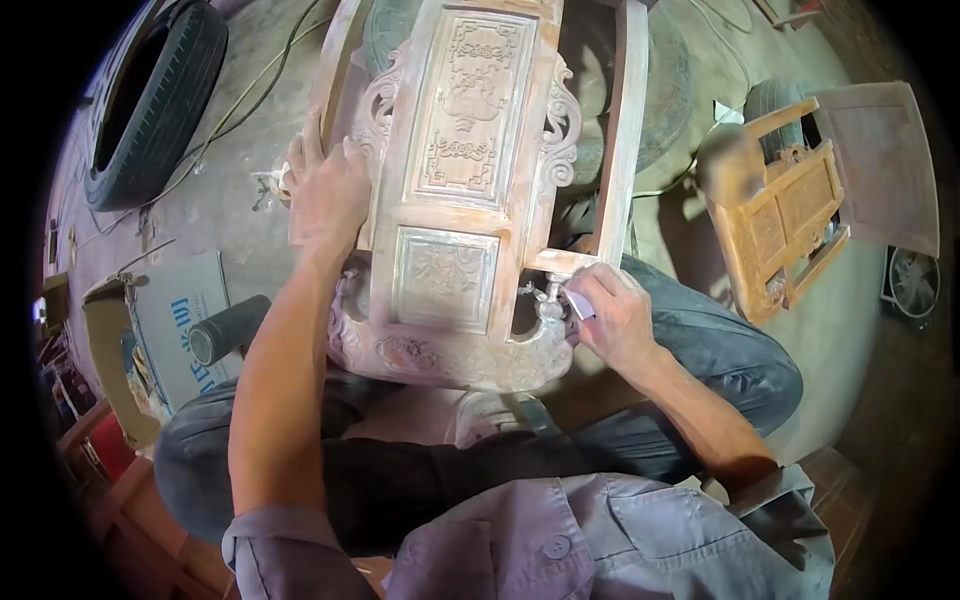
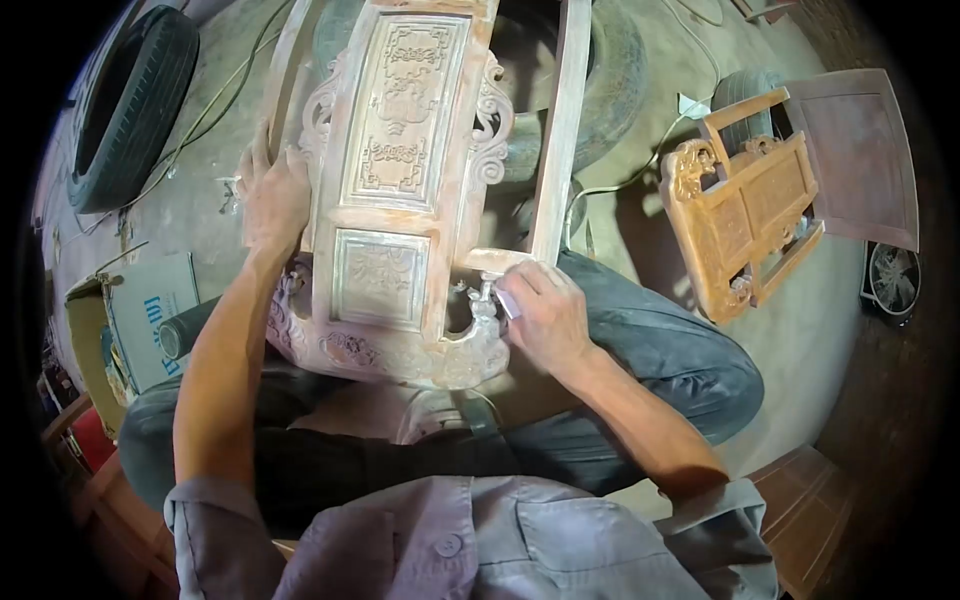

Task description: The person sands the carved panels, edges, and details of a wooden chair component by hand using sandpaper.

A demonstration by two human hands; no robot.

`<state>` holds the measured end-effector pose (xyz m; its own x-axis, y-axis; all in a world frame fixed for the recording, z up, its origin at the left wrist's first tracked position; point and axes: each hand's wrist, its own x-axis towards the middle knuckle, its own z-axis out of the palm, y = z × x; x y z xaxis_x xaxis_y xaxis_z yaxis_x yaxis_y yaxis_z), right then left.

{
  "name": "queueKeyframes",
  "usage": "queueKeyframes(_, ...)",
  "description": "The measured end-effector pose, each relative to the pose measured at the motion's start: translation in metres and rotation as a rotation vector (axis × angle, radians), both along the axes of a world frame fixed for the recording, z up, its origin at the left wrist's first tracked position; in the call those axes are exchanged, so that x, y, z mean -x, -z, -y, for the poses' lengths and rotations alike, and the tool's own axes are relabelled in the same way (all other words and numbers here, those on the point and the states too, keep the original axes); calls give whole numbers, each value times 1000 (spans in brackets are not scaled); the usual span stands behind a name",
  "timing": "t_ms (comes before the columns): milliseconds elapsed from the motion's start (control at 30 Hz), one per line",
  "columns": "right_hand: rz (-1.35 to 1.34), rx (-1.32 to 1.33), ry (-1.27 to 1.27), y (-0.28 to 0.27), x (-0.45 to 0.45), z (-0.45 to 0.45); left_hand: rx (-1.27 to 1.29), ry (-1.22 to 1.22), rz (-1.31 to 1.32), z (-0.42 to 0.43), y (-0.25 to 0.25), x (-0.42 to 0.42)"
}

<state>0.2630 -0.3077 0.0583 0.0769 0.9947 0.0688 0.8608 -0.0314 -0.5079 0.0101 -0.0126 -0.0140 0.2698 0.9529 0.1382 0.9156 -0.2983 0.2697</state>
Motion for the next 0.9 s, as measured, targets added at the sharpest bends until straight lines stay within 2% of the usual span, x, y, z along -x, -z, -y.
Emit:
queueKeyframes(233,20,-50,-65,4,4,-15,-13,35,-94,-10,-5,7)
queueKeyframes(267,22,29,-19,-7,3,-9,-24,47,-109,-10,-8,10)
queueKeyframes(300,-12,65,14,-13,8,-5,173,86,-200,-8,-3,17)
queueKeyframes(367,-140,-33,80,32,7,5,115,3,-218,-16,3,19)
queueKeyframes(400,-23,-62,-23,-5,11,-15,35,-49,-197,-12,15,18)
queueKeyframes(433,31,-78,-33,3,9,-13,-51,-84,-191,-11,28,17)
queueKeyframes(467,38,-121,-56,8,8,-12,73,-257,121,-12,46,6)
queueKeyframes(500,-5,-34,-62,4,2,-2,104,-124,8,-15,22,9)
queueKeyframes(533,-28,-108,-59,15,-2,5,166,10,-106,-4,3,6)
queueKeyframes(567,16,-158,-29,29,-5,13,-5,-1,-117,-4,31,8)
queueKeyframes(600,75,16,-119,42,-15,29,-44,9,-108,0,30,13)
queueKeyframes(667,165,21,-221,24,-14,7,-105,55,-85,-7,17,8)
queueKeyframes(767,39,43,-162,3,-9,6,-56,63,-89,0,-2,7)
queueKeyframes(900,37,17,-113,-1,1,0,-89,49,-86,0,-8,6)
